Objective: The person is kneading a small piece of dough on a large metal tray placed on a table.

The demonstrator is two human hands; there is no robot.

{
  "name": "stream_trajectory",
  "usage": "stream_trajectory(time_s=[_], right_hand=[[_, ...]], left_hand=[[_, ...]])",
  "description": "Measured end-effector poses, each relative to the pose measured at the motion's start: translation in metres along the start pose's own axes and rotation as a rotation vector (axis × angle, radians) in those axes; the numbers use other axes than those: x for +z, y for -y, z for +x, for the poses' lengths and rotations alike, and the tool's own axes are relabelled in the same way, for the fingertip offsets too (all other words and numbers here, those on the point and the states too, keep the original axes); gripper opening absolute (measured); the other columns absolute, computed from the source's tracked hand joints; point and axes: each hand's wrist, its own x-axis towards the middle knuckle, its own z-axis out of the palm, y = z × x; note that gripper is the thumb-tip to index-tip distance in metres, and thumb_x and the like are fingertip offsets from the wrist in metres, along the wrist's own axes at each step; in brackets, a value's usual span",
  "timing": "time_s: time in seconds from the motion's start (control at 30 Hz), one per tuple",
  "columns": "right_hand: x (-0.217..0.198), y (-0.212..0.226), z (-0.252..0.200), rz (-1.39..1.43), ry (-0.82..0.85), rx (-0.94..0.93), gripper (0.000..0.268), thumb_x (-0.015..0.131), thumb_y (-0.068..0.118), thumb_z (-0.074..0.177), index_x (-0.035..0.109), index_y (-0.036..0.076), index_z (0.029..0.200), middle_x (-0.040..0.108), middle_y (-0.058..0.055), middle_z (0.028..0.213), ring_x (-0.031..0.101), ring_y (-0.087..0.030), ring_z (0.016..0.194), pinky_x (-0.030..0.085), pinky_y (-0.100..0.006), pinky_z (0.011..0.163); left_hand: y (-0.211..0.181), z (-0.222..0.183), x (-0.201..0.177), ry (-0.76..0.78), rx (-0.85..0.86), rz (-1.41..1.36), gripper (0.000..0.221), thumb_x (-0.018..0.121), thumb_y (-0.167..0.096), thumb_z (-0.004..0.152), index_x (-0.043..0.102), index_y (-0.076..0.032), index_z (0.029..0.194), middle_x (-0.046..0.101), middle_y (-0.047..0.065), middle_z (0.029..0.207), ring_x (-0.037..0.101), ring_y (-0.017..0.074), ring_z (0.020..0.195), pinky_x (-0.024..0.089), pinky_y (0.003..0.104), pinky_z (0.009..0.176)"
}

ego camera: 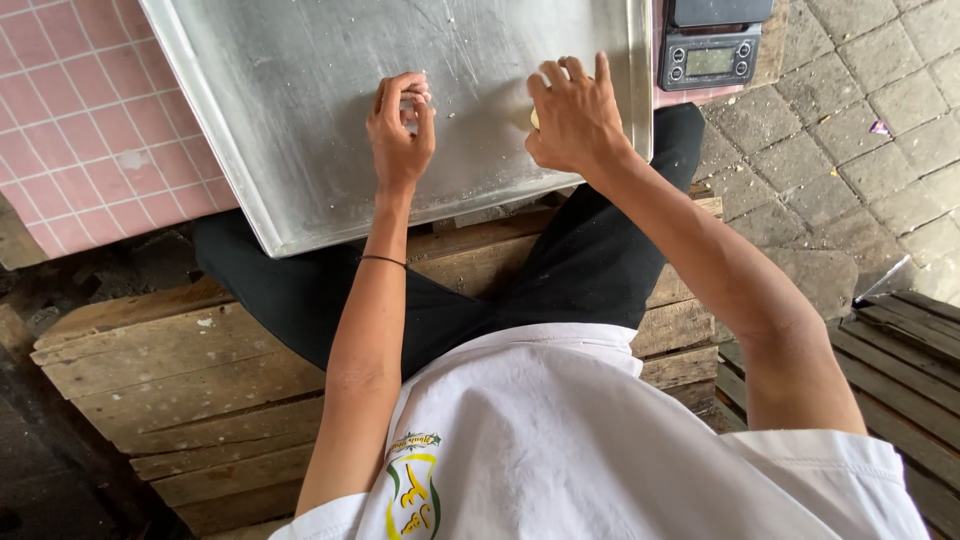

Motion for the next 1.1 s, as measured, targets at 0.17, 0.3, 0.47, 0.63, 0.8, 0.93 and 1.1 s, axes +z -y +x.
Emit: stream_trajectory(time_s=[0.17, 0.3, 0.47, 0.63, 0.8, 0.93, 1.1], right_hand=[[0.015, -0.005, -0.001, -0.054, -0.229, -0.057, 0.047, 0.068, 0.059, 0.091, 0.075, 0.016, 0.108, 0.073, -0.005, 0.103, 0.068, -0.026, 0.093, 0.054, -0.045, 0.078], [0.027, -0.011, 0.016, 0.118, -0.476, -0.072, 0.027, 0.071, 0.046, 0.088, 0.075, 0.019, 0.088, 0.072, 0.0, 0.083, 0.068, -0.021, 0.077, 0.054, -0.042, 0.073], [0.017, -0.015, 0.025, 0.137, -0.653, -0.116, 0.019, 0.072, 0.036, 0.085, 0.073, 0.02, 0.075, 0.067, 0.004, 0.071, 0.064, -0.015, 0.064, 0.051, -0.032, 0.061], [0.022, -0.023, 0.037, 0.174, -0.688, -0.125, 0.016, 0.068, 0.033, 0.085, 0.072, 0.023, 0.072, 0.068, 0.009, 0.066, 0.063, -0.009, 0.059, 0.053, -0.029, 0.057], [0.029, -0.03, 0.045, 0.221, -0.687, -0.132, 0.023, 0.068, 0.036, 0.089, 0.069, 0.022, 0.071, 0.065, 0.01, 0.064, 0.061, -0.009, 0.057, 0.05, -0.028, 0.052], [0.027, -0.034, 0.048, 0.298, -0.694, -0.137, 0.023, 0.071, 0.035, 0.086, 0.067, 0.02, 0.069, 0.064, 0.009, 0.064, 0.062, -0.013, 0.059, 0.048, -0.028, 0.053], [0.03, -0.036, 0.052, 0.335, -0.755, -0.163, 0.02, 0.072, 0.034, 0.082, 0.068, 0.02, 0.068, 0.063, 0.009, 0.063, 0.06, -0.012, 0.057, 0.045, -0.028, 0.052]], left_hand=[[-0.009, 0.006, -0.004, 0.009, -0.021, 0.013, 0.02, 0.05, -0.002, 0.098, 0.064, -0.005, 0.112, 0.064, 0.01, 0.102, 0.067, 0.0194, 0.089, 0.069, 0.031, 0.067], [0.01, 0.013, -0.022, 0.072, -0.034, 0.049, 0.019, 0.049, -0.003, 0.103, 0.061, -0.003, 0.117, 0.064, 0.013, 0.108, 0.065, 0.0226, 0.096, 0.063, 0.036, 0.08], [0.042, 0.017, -0.073, -0.019, 0.148, 0.567, 0.029, 0.054, -0.004, 0.102, 0.058, -0.001, 0.131, 0.062, 0.015, 0.135, 0.057, 0.0258, 0.129, 0.046, 0.039, 0.117], [0.059, 0.009, -0.088, 0.083, -0.209, 0.922, 0.063, 0.048, -0.032, 0.116, 0.02, -0.02, 0.17, 0.011, 0.005, 0.177, 0.012, 0.0248, 0.169, 0.004, 0.051, 0.142], [0.042, 0.018, -0.089, 0.13, -0.161, 0.966, 0.057, 0.047, -0.03, 0.115, 0.031, -0.017, 0.168, 0.015, 0.007, 0.174, 0.017, 0.0282, 0.166, 0.014, 0.052, 0.14], [0.038, 0.023, -0.088, 0.153, -0.195, 0.988, 0.061, 0.051, -0.027, 0.112, 0.031, -0.016, 0.168, 0.015, 0.008, 0.173, 0.017, 0.0294, 0.165, 0.013, 0.053, 0.139], [0.038, 0.022, -0.088, 0.131, -0.179, 0.993, 0.059, 0.049, -0.028, 0.112, 0.033, -0.016, 0.167, 0.016, 0.007, 0.173, 0.018, 0.0288, 0.165, 0.014, 0.052, 0.139]])
